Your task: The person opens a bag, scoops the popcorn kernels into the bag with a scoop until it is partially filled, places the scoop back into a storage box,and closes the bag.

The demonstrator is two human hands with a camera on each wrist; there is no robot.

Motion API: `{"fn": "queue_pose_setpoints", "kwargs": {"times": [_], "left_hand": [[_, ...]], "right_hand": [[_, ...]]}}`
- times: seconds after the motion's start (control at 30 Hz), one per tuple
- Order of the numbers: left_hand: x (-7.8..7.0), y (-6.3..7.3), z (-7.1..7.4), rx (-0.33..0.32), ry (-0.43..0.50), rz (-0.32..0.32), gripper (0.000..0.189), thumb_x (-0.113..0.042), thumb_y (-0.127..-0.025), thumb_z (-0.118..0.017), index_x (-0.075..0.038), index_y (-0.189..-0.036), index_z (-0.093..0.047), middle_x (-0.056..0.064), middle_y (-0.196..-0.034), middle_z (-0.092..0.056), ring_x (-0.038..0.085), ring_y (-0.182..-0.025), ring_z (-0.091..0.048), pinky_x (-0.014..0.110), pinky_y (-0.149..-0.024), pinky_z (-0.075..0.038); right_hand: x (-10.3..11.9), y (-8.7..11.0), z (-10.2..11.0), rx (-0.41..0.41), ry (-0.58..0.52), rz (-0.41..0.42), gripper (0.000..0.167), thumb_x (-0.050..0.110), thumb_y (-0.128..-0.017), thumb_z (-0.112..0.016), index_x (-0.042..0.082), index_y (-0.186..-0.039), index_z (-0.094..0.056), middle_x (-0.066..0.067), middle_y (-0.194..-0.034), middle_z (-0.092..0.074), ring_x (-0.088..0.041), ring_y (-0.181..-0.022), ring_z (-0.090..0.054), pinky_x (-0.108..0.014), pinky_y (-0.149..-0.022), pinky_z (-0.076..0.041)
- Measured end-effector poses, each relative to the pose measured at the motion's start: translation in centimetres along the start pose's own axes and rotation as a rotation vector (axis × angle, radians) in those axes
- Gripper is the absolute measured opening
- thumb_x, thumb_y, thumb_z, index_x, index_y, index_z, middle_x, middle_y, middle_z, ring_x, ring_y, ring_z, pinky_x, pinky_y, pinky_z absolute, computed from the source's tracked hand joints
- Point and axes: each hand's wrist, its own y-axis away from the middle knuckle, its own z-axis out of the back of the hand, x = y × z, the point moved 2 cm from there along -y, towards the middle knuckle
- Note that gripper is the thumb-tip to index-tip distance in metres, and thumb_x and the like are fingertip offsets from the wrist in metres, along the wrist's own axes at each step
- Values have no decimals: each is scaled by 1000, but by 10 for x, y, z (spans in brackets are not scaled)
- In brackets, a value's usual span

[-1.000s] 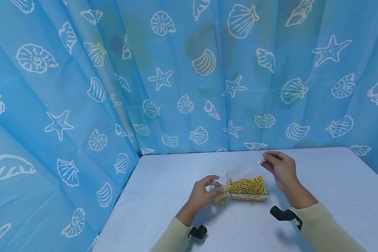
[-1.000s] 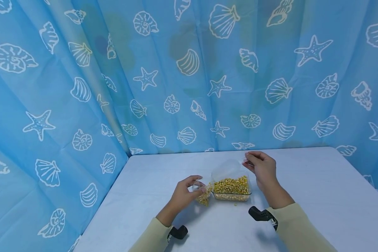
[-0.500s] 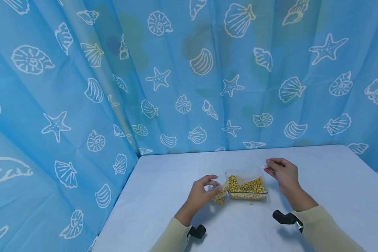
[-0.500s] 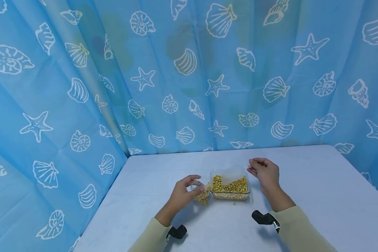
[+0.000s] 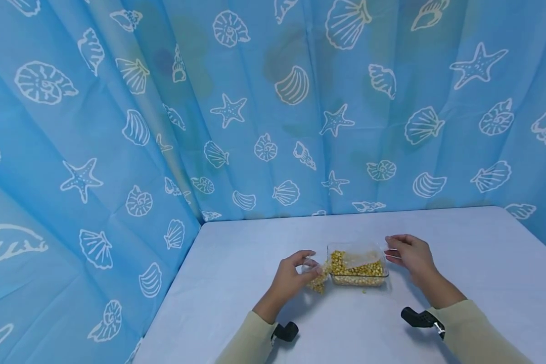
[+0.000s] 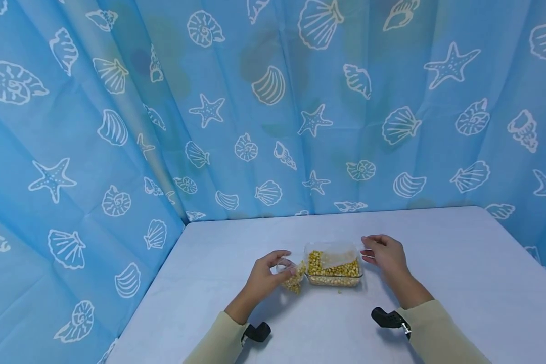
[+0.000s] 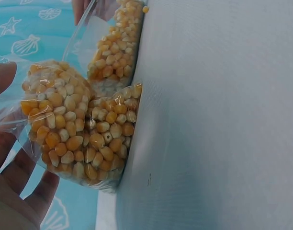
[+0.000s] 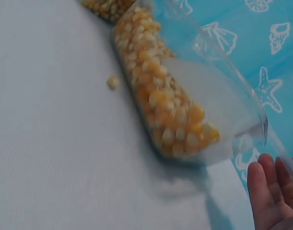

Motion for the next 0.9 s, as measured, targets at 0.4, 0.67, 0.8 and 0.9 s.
{"fn": "queue_pose_setpoints", "kwargs": {"times": [0.4, 0.67, 0.8, 0.9], "left_hand": [[4, 1, -3, 8, -11, 24, 44, -41, -88, -71, -20, -127, -62, -15, -96, -69, 17, -116, -56, 56, -101, -37], [1, 1, -2, 0, -13, 9, 43, -40, -88, -72, -22, -126, -62, -15, -95, -68, 17, -115, -56, 55, -100, -38], [2, 0, -4, 3, -11, 10, 43, -41, -88, -71, -22, -126, -62, -15, -95, -68, 16, -114, -57, 55, -99, -39], [1, -1, -4, 7, -14, 11, 43, -41, -88, -72, -23, -126, -62, -15, -96, -68, 15, -112, -57, 54, -98, -41]], "right_hand": [[0, 18, 17, -80, 291, 91, 56, 41, -100, -53, -3, -133, -48, -23, -125, -54, -34, -107, -59, -34, -79, -55], [15, 45, 23, -64, 489, 204, 45, 36, -99, -56, -1, -125, -55, -21, -115, -61, -34, -98, -62, -44, -77, -54], [27, 62, 17, 9, 478, 278, 37, 31, -98, -59, 0, -120, -59, -17, -110, -64, -31, -94, -64, -44, -78, -54], [33, 71, 9, 82, 507, 332, 32, 28, -97, -62, 2, -116, -62, -12, -105, -66, -25, -90, -65, -40, -74, -55]]}}
